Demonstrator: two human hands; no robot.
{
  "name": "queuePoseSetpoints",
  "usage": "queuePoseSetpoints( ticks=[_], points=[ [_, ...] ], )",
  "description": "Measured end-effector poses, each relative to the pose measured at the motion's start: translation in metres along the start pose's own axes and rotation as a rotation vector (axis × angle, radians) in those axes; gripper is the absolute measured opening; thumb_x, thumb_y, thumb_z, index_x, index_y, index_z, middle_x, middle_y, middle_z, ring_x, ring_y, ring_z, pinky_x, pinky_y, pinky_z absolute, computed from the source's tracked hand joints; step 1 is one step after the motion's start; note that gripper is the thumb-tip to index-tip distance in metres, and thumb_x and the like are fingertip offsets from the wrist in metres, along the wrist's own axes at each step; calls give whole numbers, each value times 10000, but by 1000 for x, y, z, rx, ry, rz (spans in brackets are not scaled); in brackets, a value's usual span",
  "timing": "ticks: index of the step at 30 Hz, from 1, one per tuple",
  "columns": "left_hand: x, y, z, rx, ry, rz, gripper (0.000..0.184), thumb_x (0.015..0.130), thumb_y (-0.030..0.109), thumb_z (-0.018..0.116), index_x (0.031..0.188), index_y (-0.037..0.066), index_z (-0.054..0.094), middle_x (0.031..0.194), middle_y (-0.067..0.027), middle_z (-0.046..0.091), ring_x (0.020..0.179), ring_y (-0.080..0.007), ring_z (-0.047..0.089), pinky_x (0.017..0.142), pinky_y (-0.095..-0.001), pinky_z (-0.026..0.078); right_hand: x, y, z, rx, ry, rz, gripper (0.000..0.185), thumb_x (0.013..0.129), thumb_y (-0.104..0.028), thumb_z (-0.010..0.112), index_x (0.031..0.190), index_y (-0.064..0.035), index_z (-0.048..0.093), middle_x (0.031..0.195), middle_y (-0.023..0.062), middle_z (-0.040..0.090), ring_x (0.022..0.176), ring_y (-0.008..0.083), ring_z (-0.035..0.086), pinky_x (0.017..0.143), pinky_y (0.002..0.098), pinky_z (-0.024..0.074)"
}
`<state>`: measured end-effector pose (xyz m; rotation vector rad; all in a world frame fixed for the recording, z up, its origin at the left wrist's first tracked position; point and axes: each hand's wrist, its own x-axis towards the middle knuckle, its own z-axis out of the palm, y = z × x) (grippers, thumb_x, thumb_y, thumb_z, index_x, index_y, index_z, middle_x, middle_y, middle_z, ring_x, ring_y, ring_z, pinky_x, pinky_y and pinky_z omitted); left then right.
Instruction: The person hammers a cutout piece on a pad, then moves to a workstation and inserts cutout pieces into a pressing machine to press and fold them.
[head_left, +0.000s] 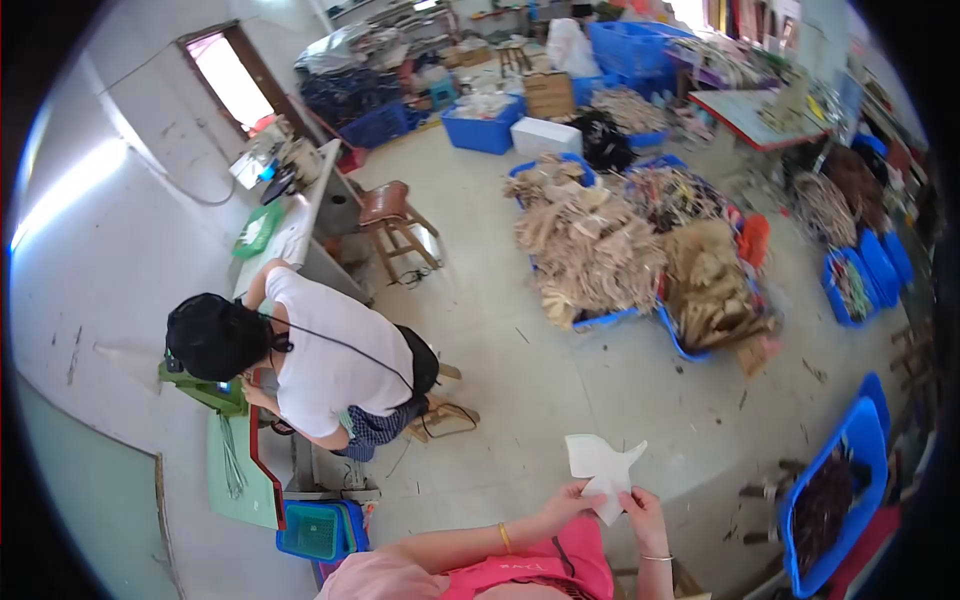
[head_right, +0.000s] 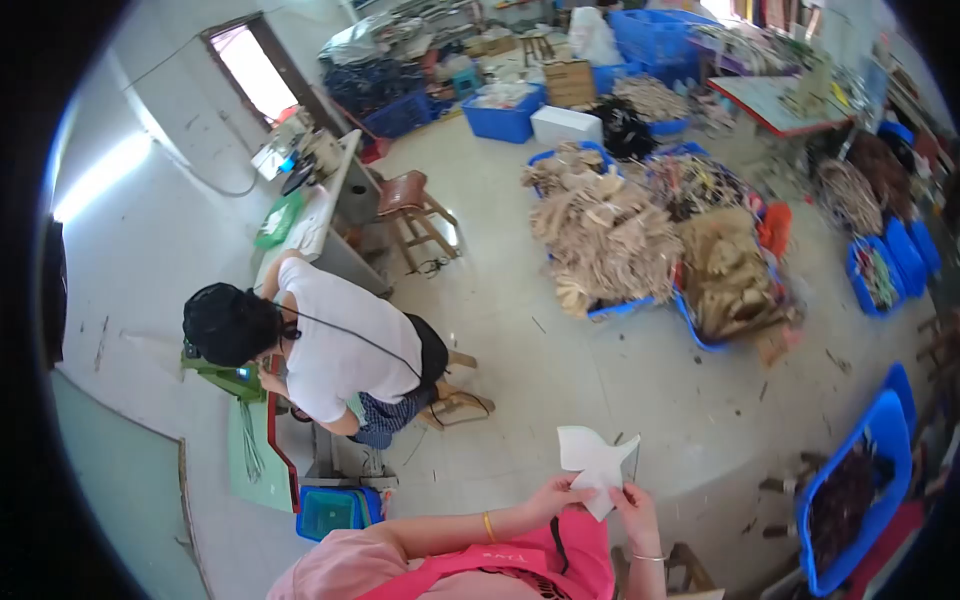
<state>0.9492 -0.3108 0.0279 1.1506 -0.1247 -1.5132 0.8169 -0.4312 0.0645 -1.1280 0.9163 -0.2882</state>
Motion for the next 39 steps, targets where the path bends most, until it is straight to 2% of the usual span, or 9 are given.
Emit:
queuePoseSetpoints(
  ticks=[7, 13, 19, 22, 25, 29, 30, 33, 39],
  points=[
    [115, 154, -38, -132, 107, 165, 353, 922, 221, 664, 1193, 10, 584, 1011, -58, 671, 857, -152, 657, 770, -292, 543, 207, -101, 34, -293, -220, -64, 185, 904, -135, 636, 769, -11, 615, 667, -35, 510, 643, 55, 430, 564, 248, 363],
    [163, 283, -121, -378, 391, 421, 315, 928, 247, 655, 1147, 24, 613, 968, -48, 677, 809, -117, 652, 755, -264, 533, 393, -192, 155, -484, -592, -60, 233, 916, -175, 622, 804, 24, 667, 648, -28, 548, 610, 64, 455, 537, 257, 357],
    [189, 400, -279, -590, 575, 587, 344, 923, 284, 660, 1123, 11, 602, 960, -61, 675, 783, -129, 657, 753, -278, 528, 529, -262, 379, -810, -911, -208, 248, 903, -176, 636, 795, 48, 633, 633, -29, 534, 606, 54, 440, 543, 255, 360],
    [192, 481, -351, -582, 692, 550, 307, 946, 196, 621, 1182, 5, 567, 989, -67, 669, 809, -155, 662, 760, -294, 529, 593, -273, 461, -797, -936, -314, 248, 910, -178, 630, 791, 40, 625, 652, -32, 541, 628, 49, 450, 548, 252, 362],
    [185, 544, -406, -612, 687, 558, 301, 937, 193, 634, 1170, 12, 569, 981, -68, 674, 816, -152, 666, 750, -290, 531, 623, -307, 543, -619, -933, -100, 236, 921, -167, 619, 784, 26, 625, 670, -35, 552, 645, 47, 461, 560, 244, 369],
    [186, 614, -496, -613, 808, 666, 239, 939, 192, 631, 1106, 23, 608, 932, -58, 665, 792, -118, 636, 744, -275, 517, 697, -307, 655, -616, -999, -131, 170, 939, -135, 588, 882, 13, 650, 703, -34, 583, 664, 43, 487, 590, 236, 398],
    [188, 631, -522, -586, 827, 713, 245, 941, 197, 629, 1113, 24, 611, 927, -56, 663, 792, -116, 628, 750, -274, 513, 726, -298, 681, -617, -1070, -165, 183, 936, -149, 611, 1011, 16, 638, 766, -8, 608, 703, 59, 511, 612, 228, 418],
    [191, 674, -589, -597, 897, 831, 262, 948, 215, 623, 1132, 29, 615, 915, -49, 652, 780, -111, 611, 745, -264, 504, 751, -320, 794, -633, -1057, -326, 171, 939, -137, 599, 1000, 20, 630, 766, -7, 608, 701, 64, 510, 614, 231, 419],
    [155, 740, -711, -802, 960, 929, 255, 976, 217, 583, 1149, 32, 610, 952, -53, 654, 809, -117, 620, 733, -253, 506, 772, -366, 1060, -604, -1439, -783, 161, 932, -103, 568, 1011, 35, 595, 758, 116, 602, 686, 140, 537, 652, 298, 458]
  ],
)
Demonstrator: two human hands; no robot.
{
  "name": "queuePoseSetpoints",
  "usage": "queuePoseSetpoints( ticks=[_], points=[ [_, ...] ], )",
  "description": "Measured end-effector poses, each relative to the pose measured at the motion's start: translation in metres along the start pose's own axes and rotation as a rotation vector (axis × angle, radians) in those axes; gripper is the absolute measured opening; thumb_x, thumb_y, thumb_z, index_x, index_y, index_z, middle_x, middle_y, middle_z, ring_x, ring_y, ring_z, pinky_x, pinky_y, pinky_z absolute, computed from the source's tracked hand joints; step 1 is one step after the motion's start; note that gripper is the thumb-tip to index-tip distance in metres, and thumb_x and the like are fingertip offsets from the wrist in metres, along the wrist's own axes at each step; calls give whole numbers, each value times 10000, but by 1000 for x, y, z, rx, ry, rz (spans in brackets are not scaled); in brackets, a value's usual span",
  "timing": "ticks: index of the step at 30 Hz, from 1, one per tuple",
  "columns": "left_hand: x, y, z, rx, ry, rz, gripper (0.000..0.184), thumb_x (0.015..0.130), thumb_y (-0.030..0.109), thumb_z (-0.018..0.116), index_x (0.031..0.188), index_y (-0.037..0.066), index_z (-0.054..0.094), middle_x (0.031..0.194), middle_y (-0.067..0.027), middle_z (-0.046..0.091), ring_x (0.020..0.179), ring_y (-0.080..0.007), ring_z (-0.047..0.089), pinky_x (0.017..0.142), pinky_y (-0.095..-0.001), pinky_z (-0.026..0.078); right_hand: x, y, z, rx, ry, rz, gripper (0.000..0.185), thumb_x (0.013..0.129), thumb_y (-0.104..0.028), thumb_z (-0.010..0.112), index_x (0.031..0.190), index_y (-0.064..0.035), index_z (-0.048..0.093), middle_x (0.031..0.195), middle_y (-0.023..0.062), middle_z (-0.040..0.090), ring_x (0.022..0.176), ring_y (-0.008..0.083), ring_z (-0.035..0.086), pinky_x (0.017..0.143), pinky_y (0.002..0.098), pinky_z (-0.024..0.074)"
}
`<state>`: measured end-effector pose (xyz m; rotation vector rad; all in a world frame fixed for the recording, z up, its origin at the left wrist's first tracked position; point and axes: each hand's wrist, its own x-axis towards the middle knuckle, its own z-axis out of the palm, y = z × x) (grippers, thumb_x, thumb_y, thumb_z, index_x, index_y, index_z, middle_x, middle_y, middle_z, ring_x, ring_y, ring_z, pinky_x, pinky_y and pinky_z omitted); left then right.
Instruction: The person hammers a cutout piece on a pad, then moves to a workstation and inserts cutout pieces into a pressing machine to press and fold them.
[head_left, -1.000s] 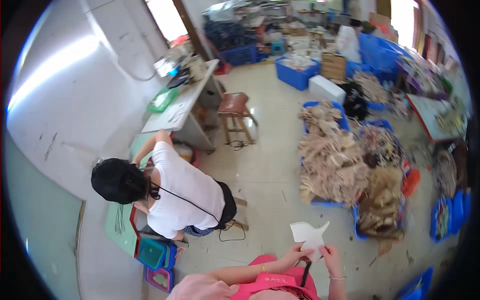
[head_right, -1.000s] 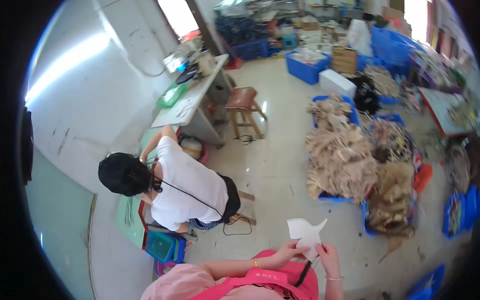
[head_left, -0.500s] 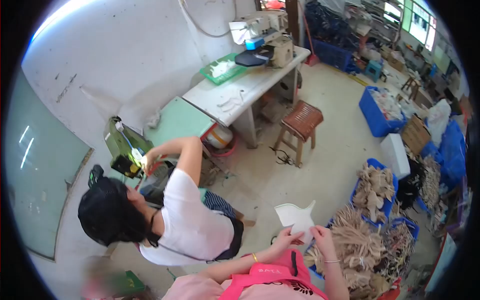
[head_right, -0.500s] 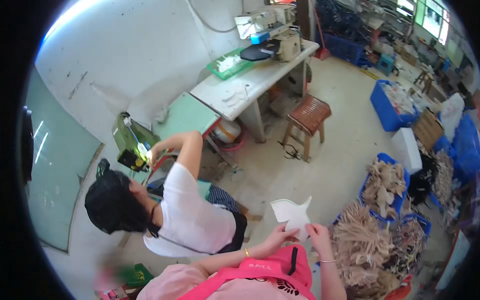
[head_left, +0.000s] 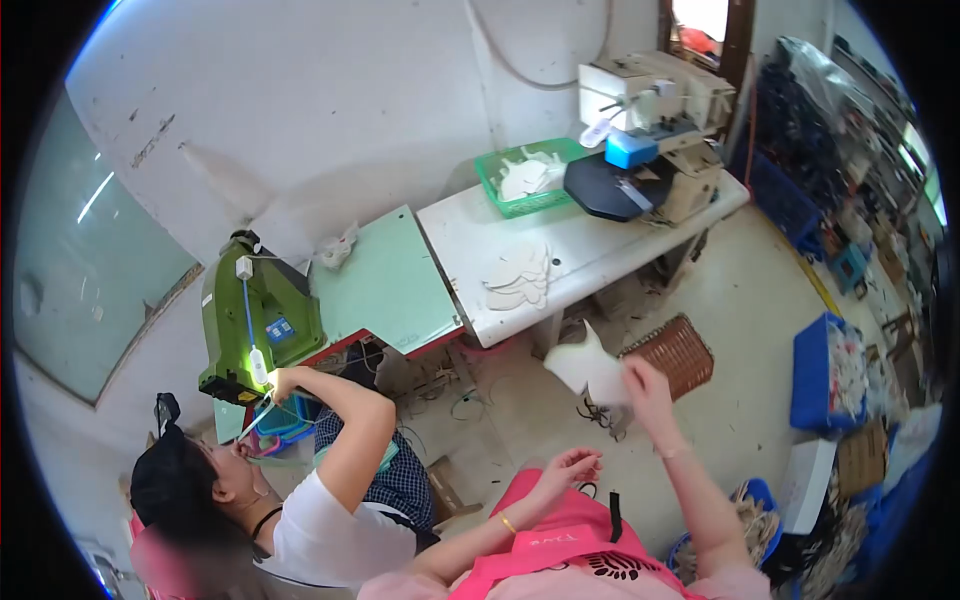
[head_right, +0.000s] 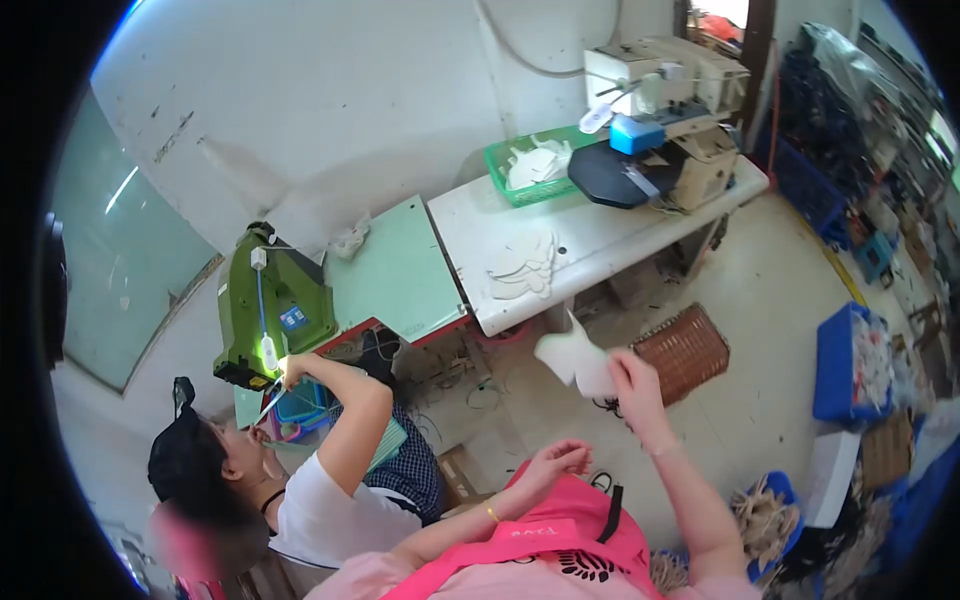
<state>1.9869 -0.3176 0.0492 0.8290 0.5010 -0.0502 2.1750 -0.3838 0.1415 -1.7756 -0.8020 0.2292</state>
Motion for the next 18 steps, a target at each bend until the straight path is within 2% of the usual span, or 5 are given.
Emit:
queuePoseSetpoints(
  ticks=[7, 11, 14, 15, 18],
  points=[
    [70, 73, -103, -101, 529, 158, 192, 949, 150, 589, 1086, 20, 626, 919, -60, 662, 819, -147, 639, 770, -281, 511, 339, 62, 93, -88, -125, -311, 193, 906, -152, 569, 1005, -8, 648, 886, 222, 658, 831, 355, 654, 737, 377, 501],
    [138, 130, -151, -137, 695, 183, 189, 944, 143, 596, 1082, 20, 635, 916, -59, 665, 826, -140, 640, 762, -272, 509, 493, 111, 147, -222, -97, -229, 212, 888, -126, 548, 1045, -54, 673, 869, 220, 670, 828, 400, 642, 751, 418, 511],
    [195, 175, -167, -6, 671, 206, 194, 937, 153, 613, 1068, 14, 641, 909, -59, 668, 826, -133, 634, 756, -268, 503, 566, 164, 174, -329, 27, -228, 204, 892, -124, 552, 1041, -54, 672, 938, 190, 668, 878, 366, 643, 787, 389, 507],
    [213, 188, -169, 53, 634, 213, 200, 934, 157, 619, 1070, 12, 644, 907, -56, 668, 826, -128, 630, 752, -264, 500, 577, 173, 177, -538, 15, -101, 290, 882, -130, 569, 1159, -80, 640, 1099, 193, 614, 1006, 365, 600, 890, 425, 473],
    [277, 222, -182, 358, 610, 264, 252, 913, 161, 633, 1099, -10, 634, 933, -85, 661, 846, -149, 618, 791, -280, 492, 577, 195, 196, -851, 201, -191, 437, 861, -112, 577, 1297, -108, 556, 1292, 188, 483, 1172, 382, 485, 1007, 492, 375]
  ],
)
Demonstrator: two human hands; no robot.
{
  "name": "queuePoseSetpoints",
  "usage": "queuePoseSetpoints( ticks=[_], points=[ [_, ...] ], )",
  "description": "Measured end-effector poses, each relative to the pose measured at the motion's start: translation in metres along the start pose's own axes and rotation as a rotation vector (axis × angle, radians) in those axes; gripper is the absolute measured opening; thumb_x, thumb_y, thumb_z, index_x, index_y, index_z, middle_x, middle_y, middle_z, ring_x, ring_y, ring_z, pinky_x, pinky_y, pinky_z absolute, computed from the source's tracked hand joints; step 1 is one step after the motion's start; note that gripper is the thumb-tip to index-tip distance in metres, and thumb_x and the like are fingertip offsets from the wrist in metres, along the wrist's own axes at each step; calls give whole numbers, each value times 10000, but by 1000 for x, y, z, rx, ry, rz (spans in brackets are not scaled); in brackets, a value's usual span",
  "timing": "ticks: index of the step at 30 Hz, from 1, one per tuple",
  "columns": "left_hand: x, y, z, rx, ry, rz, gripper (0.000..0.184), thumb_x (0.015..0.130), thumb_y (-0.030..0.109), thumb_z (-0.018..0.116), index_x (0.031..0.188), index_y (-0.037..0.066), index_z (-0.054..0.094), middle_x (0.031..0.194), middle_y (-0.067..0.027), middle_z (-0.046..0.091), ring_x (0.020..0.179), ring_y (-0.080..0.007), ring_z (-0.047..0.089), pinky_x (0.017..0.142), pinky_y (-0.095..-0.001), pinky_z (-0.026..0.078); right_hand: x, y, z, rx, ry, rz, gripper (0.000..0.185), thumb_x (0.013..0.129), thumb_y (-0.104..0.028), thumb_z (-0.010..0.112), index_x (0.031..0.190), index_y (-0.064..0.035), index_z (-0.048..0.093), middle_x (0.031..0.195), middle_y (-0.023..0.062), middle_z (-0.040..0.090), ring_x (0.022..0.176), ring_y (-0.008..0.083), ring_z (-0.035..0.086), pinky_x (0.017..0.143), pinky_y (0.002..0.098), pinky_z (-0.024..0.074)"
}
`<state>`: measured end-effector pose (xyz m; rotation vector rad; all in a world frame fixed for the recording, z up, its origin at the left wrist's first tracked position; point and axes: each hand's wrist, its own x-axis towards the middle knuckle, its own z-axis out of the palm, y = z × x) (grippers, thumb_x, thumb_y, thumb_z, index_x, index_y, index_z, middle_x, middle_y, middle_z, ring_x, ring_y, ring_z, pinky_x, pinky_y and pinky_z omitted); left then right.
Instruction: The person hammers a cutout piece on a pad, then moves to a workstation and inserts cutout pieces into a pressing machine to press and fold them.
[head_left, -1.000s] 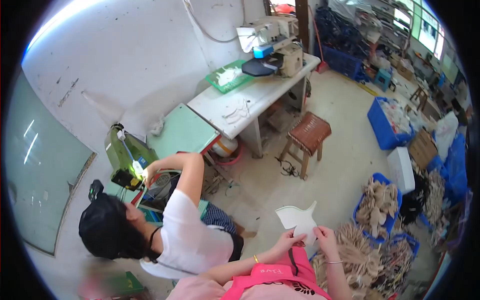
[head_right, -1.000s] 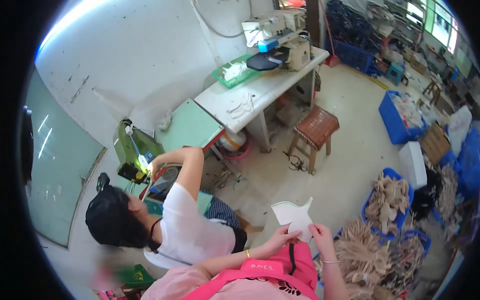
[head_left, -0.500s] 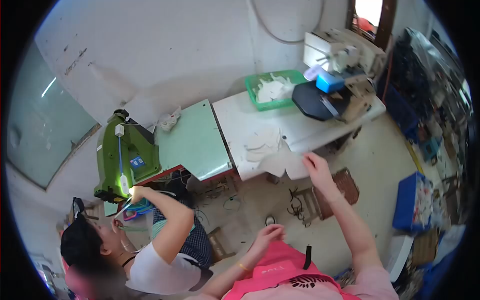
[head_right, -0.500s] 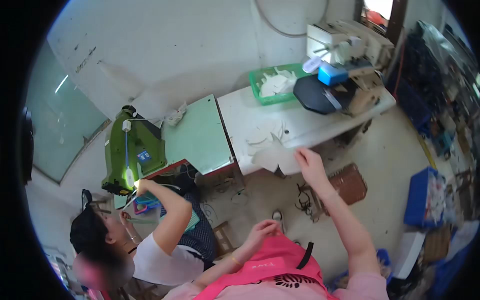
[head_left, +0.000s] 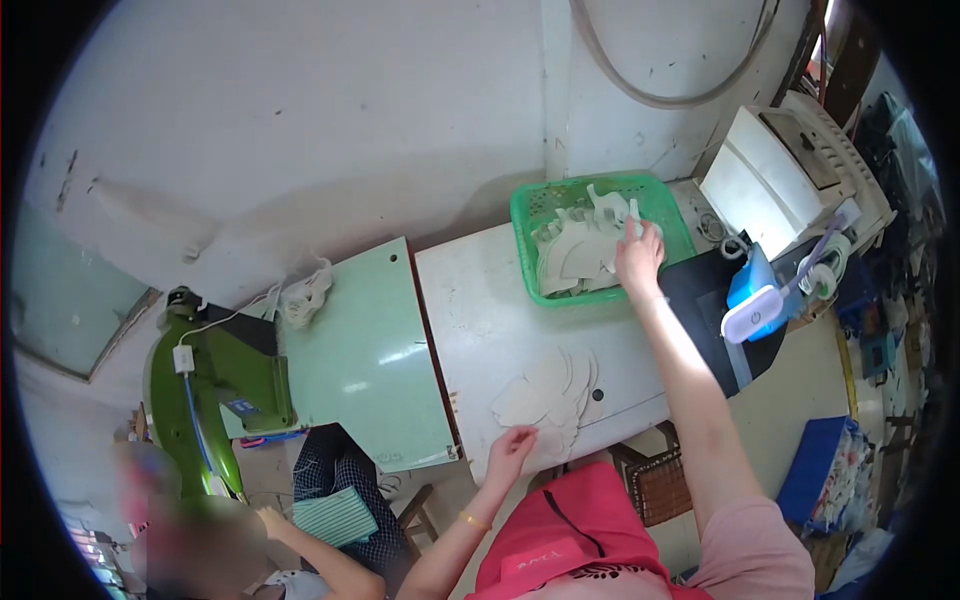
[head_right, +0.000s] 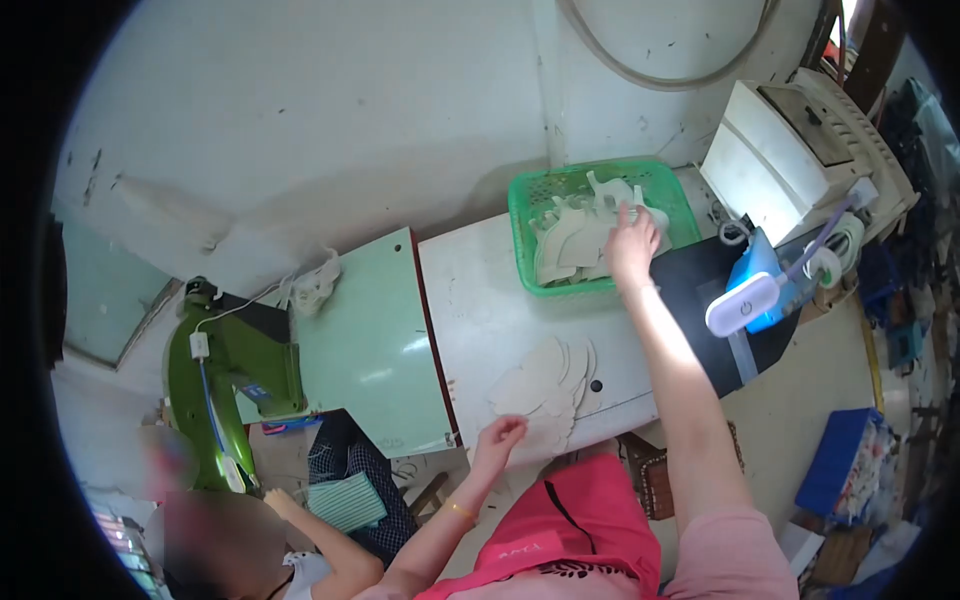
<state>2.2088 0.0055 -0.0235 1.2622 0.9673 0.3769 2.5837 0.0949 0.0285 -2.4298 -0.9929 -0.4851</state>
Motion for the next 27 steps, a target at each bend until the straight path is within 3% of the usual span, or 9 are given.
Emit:
queuePoseSetpoints(
  ticks=[3, 6, 9, 12, 17, 21, 24, 25, 27],
  points=[
    [64, 7, 15, 446, 102, 244, 400, 821, 174, 685, 1180, 22, 594, 1108, -158, 597, 1036, -279, 580, 916, -397, 462, -43, -24, -62, 277, -173, -176, 600, 753, -30, 646, 1329, -115, 501, 1337, 187, 426, 1216, 384, 434, 1030, 511, 344],
    [105, -3, 35, 789, 321, 374, 558, 743, 209, 743, 1249, 77, 551, 1196, -150, 531, 1144, -351, 494, 943, -471, 424, -101, -23, -132, 620, -416, -248, 452, 759, 49, 604, 1196, -65, 595, 1173, 201, 534, 1045, 397, 564, 877, 427, 491],
    [112, 10, 39, 991, 202, 209, 693, 674, 251, 807, 1286, 102, 517, 1181, -137, 515, 1110, -344, 493, 904, -476, 430, -160, 8, -164, 667, -734, -218, 248, 822, -7, 576, 1055, -48, 652, 920, 156, 609, 846, 360, 618, 740, 430, 504],
    [121, 8, 34, 1021, 141, 174, 753, 622, 249, 839, 1283, 85, 517, 1142, -144, 509, 1058, -333, 508, 871, -470, 439, -192, 35, -197, 650, -1023, -279, 236, 840, -53, 574, 1063, -56, 651, 937, 151, 615, 862, 359, 616, 753, 421, 509],
    [120, 36, 52, 974, 263, 86, 599, 631, 139, 825, 1172, 75, 577, 1138, -159, 517, 1066, -344, 509, 873, -455, 452, -192, 117, -200, 708, -1326, -287, 282, 899, -55, 527, 1162, -52, 629, 1029, 143, 634, 1010, 289, 608, 858, 353, 487],
    [119, 13, 59, 984, 473, 310, 437, 688, 41, 758, 1092, 47, 594, 1083, -171, 563, 1033, -341, 545, 886, -413, 465, -148, 202, -184, 902, -1719, 152, 338, 953, -276, 587, 1245, -106, 589, 1264, 107, 568, 1197, 222, 513, 1053, 324, 362],
    [102, -2, 46, 370, 416, 275, 287, 752, 4, 695, 1024, 16, 606, 997, -147, 610, 972, -280, 589, 890, -355, 465, -133, 258, -173, 785, -1686, 298, 410, 940, -211, 593, 1316, -56, 542, 1348, 89, 542, 1248, 217, 490, 1068, 318, 356],
    [89, 19, 50, 300, 443, 254, 221, 776, -1, 674, 987, 5, 609, 957, -127, 620, 942, -242, 596, 876, -324, 462, -179, 324, -133, 615, -1631, 38, 451, 955, -299, 572, 1332, -56, 527, 1346, 99, 544, 1272, 230, 473, 1070, 325, 355],
    [54, 78, 59, 162, 472, 289, 134, 811, -20, 632, 944, -10, 615, 924, -94, 629, 915, -187, 594, 834, -288, 461, -174, 344, -136, 600, -1673, 102, 440, 953, -311, 570, 1313, -60, 539, 1323, 106, 557, 1251, 240, 489, 1061, 332, 364]
  ],
)
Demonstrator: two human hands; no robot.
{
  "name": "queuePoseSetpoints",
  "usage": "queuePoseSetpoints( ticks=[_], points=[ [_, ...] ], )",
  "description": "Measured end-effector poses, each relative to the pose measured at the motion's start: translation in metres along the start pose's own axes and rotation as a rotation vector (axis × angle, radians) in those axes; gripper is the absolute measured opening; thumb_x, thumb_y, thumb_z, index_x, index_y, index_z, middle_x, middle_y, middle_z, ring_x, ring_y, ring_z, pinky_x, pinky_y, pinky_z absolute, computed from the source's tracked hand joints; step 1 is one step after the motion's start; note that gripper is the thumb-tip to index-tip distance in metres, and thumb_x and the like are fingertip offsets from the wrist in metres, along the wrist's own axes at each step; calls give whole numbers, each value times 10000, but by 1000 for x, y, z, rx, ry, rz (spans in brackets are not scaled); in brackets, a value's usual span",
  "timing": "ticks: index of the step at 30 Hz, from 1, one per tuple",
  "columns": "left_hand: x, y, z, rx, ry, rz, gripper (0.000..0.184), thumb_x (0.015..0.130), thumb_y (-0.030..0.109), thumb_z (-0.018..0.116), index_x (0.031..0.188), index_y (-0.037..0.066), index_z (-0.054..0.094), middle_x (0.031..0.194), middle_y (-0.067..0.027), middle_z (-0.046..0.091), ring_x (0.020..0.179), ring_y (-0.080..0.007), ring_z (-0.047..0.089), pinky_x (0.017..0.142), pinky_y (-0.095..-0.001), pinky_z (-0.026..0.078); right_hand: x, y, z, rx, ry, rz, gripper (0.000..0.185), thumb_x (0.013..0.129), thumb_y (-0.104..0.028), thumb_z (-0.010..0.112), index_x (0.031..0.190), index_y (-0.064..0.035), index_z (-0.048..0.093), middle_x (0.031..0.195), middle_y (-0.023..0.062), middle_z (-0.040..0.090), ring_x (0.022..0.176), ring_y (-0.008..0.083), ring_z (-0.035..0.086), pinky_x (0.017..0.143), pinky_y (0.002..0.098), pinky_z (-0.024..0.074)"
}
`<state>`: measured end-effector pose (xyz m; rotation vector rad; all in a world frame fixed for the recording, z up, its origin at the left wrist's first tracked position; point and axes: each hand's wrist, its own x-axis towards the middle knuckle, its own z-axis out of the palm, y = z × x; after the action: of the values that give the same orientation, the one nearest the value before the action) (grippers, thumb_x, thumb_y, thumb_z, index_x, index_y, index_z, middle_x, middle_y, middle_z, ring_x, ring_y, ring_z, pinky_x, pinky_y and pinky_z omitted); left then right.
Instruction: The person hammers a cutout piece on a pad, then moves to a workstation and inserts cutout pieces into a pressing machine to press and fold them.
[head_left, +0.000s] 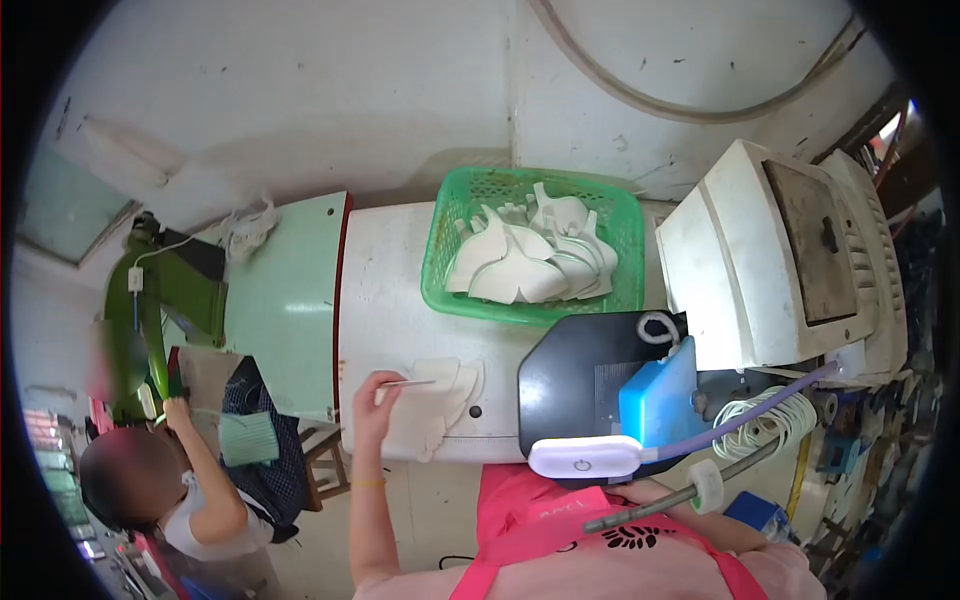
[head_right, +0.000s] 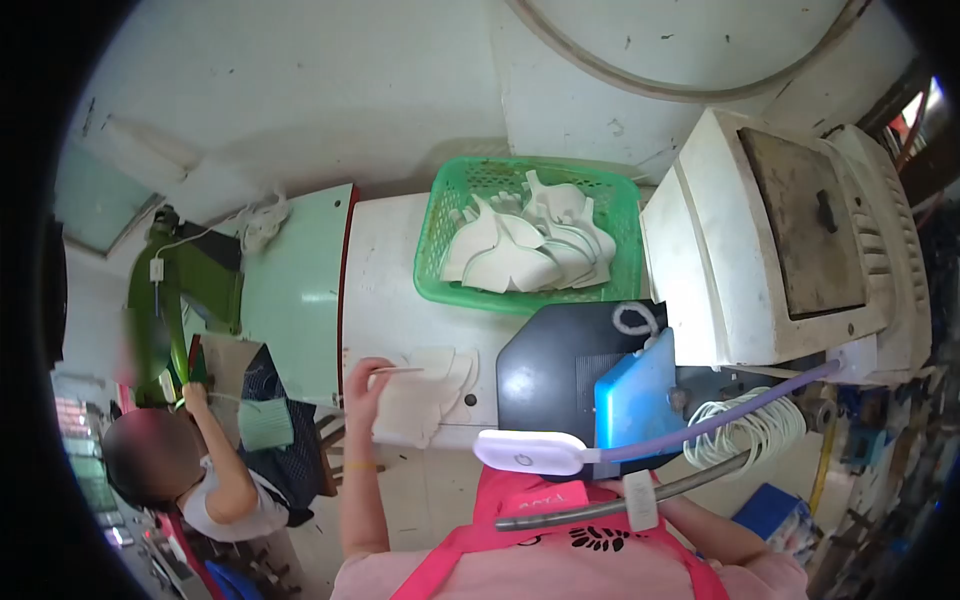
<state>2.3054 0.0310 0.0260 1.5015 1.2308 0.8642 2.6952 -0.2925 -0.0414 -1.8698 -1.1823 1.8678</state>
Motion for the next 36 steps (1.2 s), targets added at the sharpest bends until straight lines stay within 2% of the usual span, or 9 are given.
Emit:
queuePoseSetpoints(
  ticks=[4, 7, 11, 15, 17, 22, 23, 31, 36],
  points=[
    [-32, 73, -7, -91, 49, 201, 168, 819, -63, 570, 969, -11, 626, 930, -68, 626, 916, -172, 581, 781, -291, 463, 14, 5, -15, 44, -41, 8, 421, 948, -335, 567, 1275, -69, 563, 1277, 119, 582, 1210, 259, 519, 1042, 345, 382],
    [-53, 124, 21, -21, -65, 201, 235, 816, -83, 540, 1016, -10, 637, 909, -66, 624, 920, -185, 575, 815, -309, 451, 41, 14, -14, -10, -86, -39, 410, 945, -353, 564, 1247, -76, 581, 1242, 128, 601, 1179, 273, 542, 1028, 355, 396],
    [-56, 127, 82, 101, -386, 575, 269, 841, -21, 593, 1095, 48, 644, 1112, -120, 555, 939, -258, 567, 816, -319, 459, 87, 30, 8, -76, -169, -87, 398, 940, -376, 560, 1209, -85, 606, 1196, 141, 626, 1137, 292, 572, 1009, 369, 414],
    [-70, 120, 139, 182, -589, 493, 263, 861, -52, 546, 1086, 61, 620, 1041, -128, 480, 888, -279, 553, 790, -325, 469, 98, 57, 31, -205, -161, -235, 379, 937, -381, 555, 1168, -89, 629, 1138, 155, 653, 1085, 316, 605, 970, 389, 444],
    [-80, 116, 163, 216, -499, 576, 256, 847, -38, 553, 1076, 58, 617, 1032, -134, 476, 841, -279, 563, 741, -334, 480, 103, 73, 35, -304, -86, -401, 352, 937, -354, 549, 1143, -83, 639, 1091, 164, 667, 1041, 337, 627, 920, 408, 478],
    [-91, 105, 199, 680, -174, 902, 261, 834, 117, 661, 1096, 118, 656, 1083, -92, 553, 1038, -278, 536, 854, -386, 403, 68, 70, 34, -311, 6, -349, 338, 949, -301, 551, 1192, -76, 622, 1103, 143, 677, 1031, 293, 653, 901, 377, 501],
    [-92, 102, 203, 682, -210, 865, 306, 813, 179, 688, 1113, 138, 646, 1134, -74, 558, 1090, -281, 509, 901, -414, 361, 59, 66, 31, -297, 30, -371, 332, 948, -292, 554, 1189, -73, 621, 1105, 143, 676, 1034, 294, 652, 900, 376, 501],
    [-104, 106, 230, 741, -156, 864, 344, 830, 199, 677, 1157, 121, 605, 1154, -79, 560, 1080, -297, 520, 883, -415, 405, 18, 86, 9, -449, 296, -506, 278, 922, -217, 594, 1146, -57, 633, 1091, 141, 677, 1000, 297, 656, 869, 363, 510],
    [-105, 110, 237, 790, -135, 856, 360, 847, 180, 648, 1193, 108, 583, 1171, -95, 548, 1108, -304, 516, 899, -424, 406, -30, 54, -16, -288, 238, -660, 234, 896, -148, 607, 1101, -47, 653, 1006, 161, 674, 917, 329, 652, 805, 386, 521]
  ],
)
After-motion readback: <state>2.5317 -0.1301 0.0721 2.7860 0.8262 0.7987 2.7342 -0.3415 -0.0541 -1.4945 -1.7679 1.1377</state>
